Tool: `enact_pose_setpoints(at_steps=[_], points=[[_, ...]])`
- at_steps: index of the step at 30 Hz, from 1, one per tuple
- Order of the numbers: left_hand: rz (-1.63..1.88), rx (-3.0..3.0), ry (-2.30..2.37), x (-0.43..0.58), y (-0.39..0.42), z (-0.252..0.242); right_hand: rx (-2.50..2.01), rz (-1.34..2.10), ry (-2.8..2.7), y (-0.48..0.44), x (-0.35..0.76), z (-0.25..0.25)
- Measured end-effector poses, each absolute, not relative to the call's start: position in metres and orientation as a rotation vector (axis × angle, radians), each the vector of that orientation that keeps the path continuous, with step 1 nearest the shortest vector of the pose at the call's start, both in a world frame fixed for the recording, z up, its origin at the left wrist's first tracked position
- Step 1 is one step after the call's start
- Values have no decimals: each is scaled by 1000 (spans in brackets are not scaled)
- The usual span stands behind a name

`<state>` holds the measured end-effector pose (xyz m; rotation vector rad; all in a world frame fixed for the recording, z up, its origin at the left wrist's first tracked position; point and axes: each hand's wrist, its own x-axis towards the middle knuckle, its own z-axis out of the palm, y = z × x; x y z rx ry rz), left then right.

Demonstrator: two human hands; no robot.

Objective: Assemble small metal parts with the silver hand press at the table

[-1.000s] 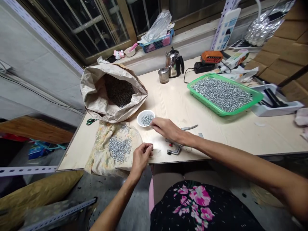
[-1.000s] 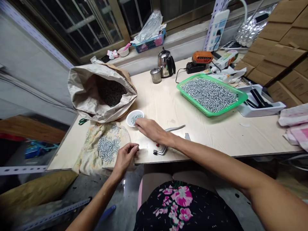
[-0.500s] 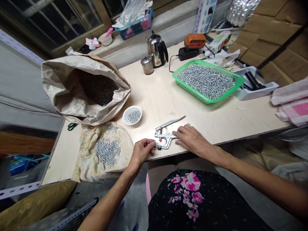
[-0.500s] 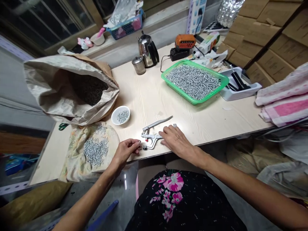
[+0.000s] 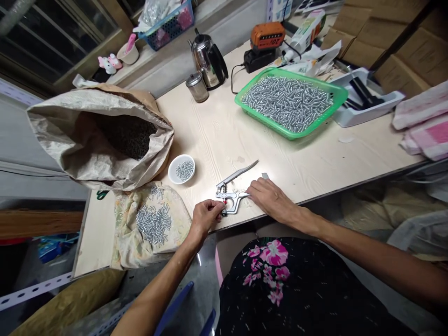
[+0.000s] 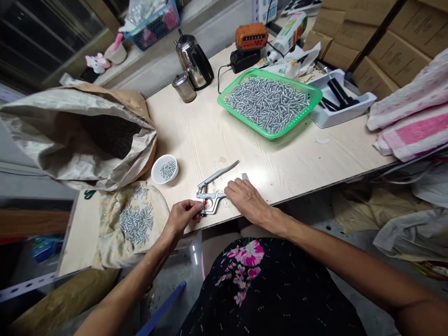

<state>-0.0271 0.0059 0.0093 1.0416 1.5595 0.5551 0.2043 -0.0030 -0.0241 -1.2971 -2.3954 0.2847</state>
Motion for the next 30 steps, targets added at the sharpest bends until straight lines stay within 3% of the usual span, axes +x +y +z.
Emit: enact_pose_setpoints(at_steps=[30], points=[[14,1128,1594,-27,13,22,-1400,309,-2337,-5,195,-22]])
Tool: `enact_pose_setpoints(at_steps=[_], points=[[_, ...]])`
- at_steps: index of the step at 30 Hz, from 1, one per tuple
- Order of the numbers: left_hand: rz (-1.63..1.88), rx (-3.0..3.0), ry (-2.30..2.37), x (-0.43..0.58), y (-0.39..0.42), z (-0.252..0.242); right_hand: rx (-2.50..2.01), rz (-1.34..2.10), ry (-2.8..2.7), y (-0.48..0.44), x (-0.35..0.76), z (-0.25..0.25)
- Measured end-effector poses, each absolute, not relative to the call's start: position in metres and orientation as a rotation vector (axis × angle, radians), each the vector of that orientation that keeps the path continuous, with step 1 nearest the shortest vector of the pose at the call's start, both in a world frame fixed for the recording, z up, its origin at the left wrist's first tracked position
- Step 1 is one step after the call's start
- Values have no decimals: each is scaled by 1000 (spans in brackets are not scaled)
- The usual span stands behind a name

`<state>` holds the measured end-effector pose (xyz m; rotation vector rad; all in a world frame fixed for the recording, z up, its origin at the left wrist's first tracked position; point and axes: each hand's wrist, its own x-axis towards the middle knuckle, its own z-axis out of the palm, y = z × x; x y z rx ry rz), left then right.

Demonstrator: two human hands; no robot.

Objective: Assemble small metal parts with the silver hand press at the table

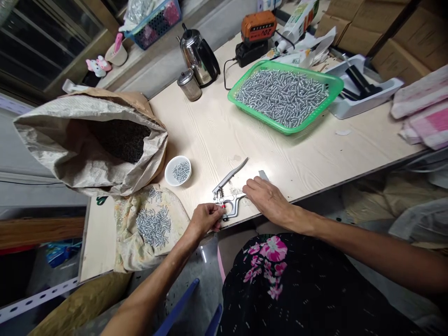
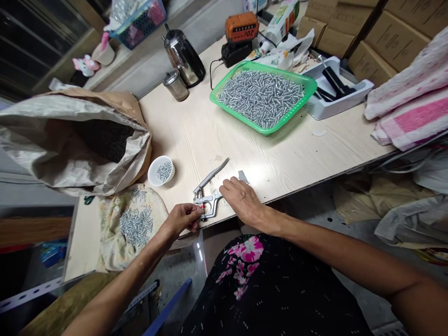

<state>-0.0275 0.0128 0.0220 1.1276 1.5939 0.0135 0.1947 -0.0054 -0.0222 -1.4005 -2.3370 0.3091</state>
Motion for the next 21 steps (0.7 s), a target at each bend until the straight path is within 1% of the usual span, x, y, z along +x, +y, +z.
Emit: enact_pose_setpoints(at_steps=[4,7,11,16,21], points=[[6,996,1594,-24,12,24,-1435,238,-2312,-9,192,-25],[64,937,1611,-22,8,23,-1439,240,-2308,-10,191,-24],[185,884,1611,-22,3,21,-1446,285,-2322,-10,193,-21],[232,866,1606,-22,-2,20,-1312,470,-2387,5,210,-17],[272,843,1629,-20,-7,22,-1259,409,-2500,34,225,-13]])
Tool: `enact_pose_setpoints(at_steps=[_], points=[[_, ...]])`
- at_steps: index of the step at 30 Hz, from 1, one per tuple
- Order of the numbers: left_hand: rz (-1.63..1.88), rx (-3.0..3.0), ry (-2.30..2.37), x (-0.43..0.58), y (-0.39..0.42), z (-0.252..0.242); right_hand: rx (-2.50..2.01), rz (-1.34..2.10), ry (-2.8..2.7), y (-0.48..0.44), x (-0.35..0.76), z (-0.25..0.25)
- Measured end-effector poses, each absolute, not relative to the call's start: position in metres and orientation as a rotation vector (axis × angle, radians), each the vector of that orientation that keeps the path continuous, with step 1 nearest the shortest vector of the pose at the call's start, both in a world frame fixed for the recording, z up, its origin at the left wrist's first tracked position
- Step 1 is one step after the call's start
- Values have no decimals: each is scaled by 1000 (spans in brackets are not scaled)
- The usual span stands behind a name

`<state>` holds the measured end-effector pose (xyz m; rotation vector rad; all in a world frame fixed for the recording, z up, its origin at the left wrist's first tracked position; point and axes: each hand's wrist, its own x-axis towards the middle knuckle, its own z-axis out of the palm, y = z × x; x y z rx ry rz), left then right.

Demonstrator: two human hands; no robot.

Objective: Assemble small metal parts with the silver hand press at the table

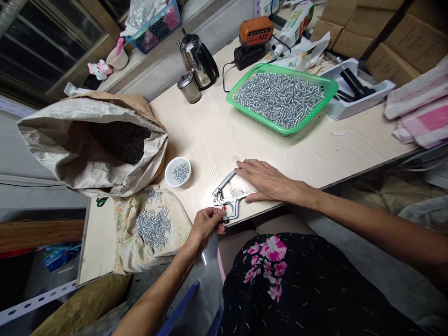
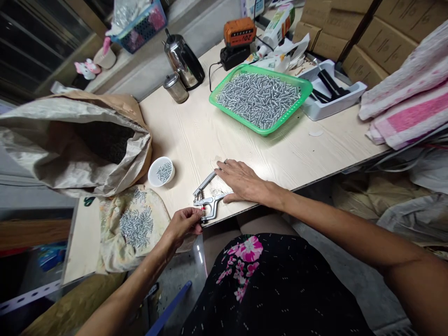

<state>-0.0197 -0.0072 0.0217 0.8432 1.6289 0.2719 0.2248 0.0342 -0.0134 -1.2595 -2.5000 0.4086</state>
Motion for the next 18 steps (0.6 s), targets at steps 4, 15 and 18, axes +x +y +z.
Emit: enact_pose_setpoints(at_steps=[4,15,18], points=[[271,827,1651,-16,-7,22,-1191,402,-2638,52,224,-9],[297,1852,1760,-20,-16,24,-1161,357,-2702,47,216,2],[380,2325,1522,-6,-7,20,-1184,327,-2652,41,214,-3]])
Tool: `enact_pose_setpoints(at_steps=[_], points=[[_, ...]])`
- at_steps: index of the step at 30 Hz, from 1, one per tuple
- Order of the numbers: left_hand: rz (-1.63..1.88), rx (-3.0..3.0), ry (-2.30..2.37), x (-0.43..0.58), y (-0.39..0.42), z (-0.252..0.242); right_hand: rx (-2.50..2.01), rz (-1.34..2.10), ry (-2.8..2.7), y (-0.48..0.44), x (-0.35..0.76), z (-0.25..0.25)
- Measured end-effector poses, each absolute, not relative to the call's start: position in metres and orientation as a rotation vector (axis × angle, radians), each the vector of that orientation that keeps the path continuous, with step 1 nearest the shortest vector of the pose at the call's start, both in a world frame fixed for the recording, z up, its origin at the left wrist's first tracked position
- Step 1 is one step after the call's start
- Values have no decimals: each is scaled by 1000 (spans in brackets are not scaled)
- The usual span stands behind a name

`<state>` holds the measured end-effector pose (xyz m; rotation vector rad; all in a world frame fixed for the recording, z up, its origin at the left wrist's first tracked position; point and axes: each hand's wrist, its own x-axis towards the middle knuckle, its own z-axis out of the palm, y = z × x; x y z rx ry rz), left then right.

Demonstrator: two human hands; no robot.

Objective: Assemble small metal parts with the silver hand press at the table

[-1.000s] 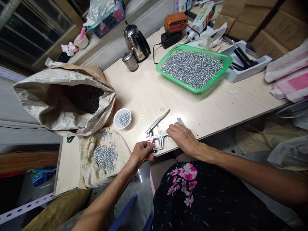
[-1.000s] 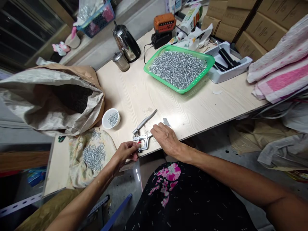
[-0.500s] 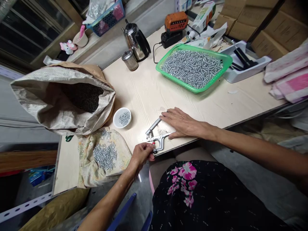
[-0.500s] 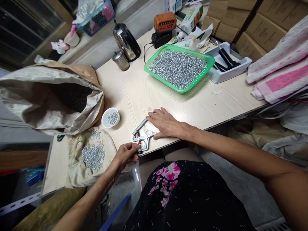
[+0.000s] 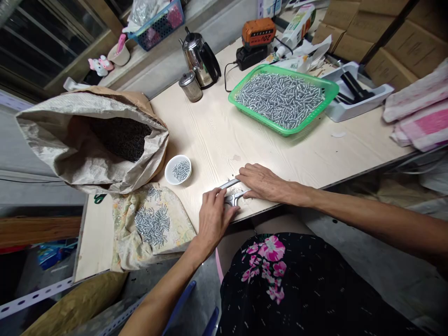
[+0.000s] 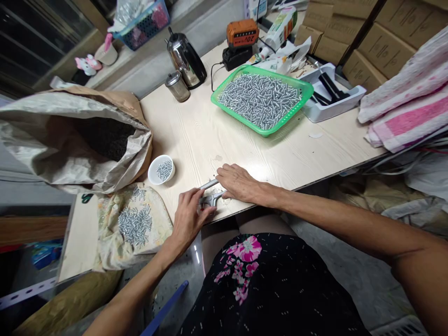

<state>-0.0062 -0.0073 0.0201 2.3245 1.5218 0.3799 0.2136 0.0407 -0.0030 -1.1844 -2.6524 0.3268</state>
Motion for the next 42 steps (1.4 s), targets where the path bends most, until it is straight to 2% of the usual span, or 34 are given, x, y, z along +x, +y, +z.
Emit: enact_pose_setpoints(at_steps=[6,14,22,27,31,34,37,42], points=[[173,2513,1217,13,22,5,-1219,354,-2656,31,214,5],[122,2514,1219,19,17,8,-1399,465,-2627,18,204,8],[93,2549,1236,23,14,2,-1366,492,-2534,7,203,-3],[279,2486,1244,13,18,5,-1343,322,-2462,1,208,-3],[488,2286,1558,-15,12,18,-1238,294,-2363,-6,216,-5],[282,2111,1823,-32,2,25,-1264,320,-2377,-9,215,-7],[14,1953,1892,-35,-4,24,-1277,331,-2419,-10,209,-12],[-80,1716,1840,-24,2,22,-1235,244,-2440,-8,199,-22]])
